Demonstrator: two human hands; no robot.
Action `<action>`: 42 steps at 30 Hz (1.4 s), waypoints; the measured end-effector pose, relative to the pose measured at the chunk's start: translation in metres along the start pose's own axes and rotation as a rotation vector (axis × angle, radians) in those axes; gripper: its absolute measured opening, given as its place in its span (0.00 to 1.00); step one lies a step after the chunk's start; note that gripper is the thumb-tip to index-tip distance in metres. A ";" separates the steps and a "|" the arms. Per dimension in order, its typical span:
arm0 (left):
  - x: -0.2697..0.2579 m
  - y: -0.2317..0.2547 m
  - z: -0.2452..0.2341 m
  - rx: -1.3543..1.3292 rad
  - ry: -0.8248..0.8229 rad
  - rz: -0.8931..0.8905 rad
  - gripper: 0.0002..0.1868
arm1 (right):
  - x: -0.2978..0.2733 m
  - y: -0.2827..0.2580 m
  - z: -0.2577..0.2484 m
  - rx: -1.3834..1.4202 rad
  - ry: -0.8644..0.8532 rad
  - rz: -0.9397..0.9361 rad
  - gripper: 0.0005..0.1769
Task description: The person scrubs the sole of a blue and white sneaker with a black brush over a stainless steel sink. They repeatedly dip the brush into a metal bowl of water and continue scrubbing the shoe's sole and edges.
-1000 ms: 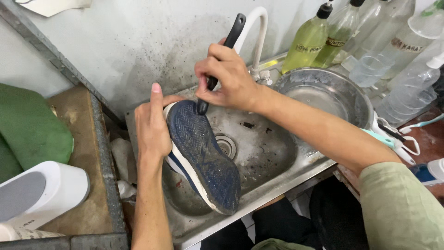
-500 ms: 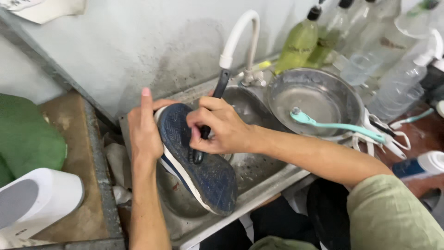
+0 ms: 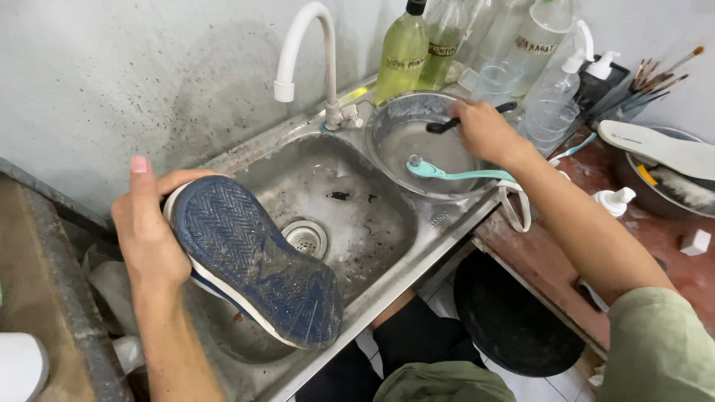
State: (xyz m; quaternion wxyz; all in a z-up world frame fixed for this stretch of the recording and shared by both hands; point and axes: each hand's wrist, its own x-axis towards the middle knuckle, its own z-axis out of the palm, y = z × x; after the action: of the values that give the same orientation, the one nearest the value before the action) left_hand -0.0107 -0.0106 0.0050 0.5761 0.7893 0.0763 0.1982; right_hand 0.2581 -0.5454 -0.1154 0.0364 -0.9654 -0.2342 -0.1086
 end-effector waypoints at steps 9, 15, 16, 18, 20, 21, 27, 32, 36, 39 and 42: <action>-0.006 0.010 0.002 -0.014 0.006 0.012 0.47 | 0.007 -0.065 -0.037 0.175 0.019 0.026 0.16; -0.003 0.010 -0.001 0.003 0.010 0.024 0.48 | -0.004 -0.176 -0.128 0.317 0.339 -0.231 0.12; -0.003 0.010 -0.001 0.004 0.018 0.020 0.48 | -0.001 -0.189 -0.127 0.320 0.337 -0.240 0.12; -0.004 0.012 -0.001 0.003 0.028 0.031 0.48 | 0.005 -0.215 -0.124 0.385 0.481 -0.566 0.13; -0.001 0.008 -0.001 -0.009 0.030 0.021 0.47 | 0.015 -0.250 -0.130 0.410 0.528 -0.702 0.14; 0.001 0.005 0.000 -0.024 0.023 0.012 0.47 | 0.020 -0.267 -0.133 0.431 0.576 -0.831 0.15; -0.001 0.003 -0.002 -0.040 -0.003 0.087 0.47 | 0.039 -0.326 -0.121 0.449 0.740 -0.934 0.10; -0.006 0.013 0.000 -0.064 -0.008 0.086 0.47 | 0.012 -0.320 -0.113 0.442 0.697 -0.966 0.10; -0.007 0.012 0.000 -0.095 0.000 0.104 0.47 | -0.003 -0.322 -0.115 0.392 0.662 -0.959 0.08; -0.004 0.007 -0.001 -0.069 -0.001 0.106 0.47 | -0.010 -0.320 -0.111 0.392 0.636 -0.963 0.09; -0.003 0.008 -0.002 -0.046 0.006 0.086 0.47 | -0.009 -0.318 -0.125 0.383 0.545 -1.016 0.06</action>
State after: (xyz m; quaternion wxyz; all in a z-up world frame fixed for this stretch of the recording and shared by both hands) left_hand -0.0151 -0.0123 0.0120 0.5848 0.7778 0.0395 0.2269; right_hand 0.0799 -0.2826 0.0107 0.2118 -0.6466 -0.6633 -0.3116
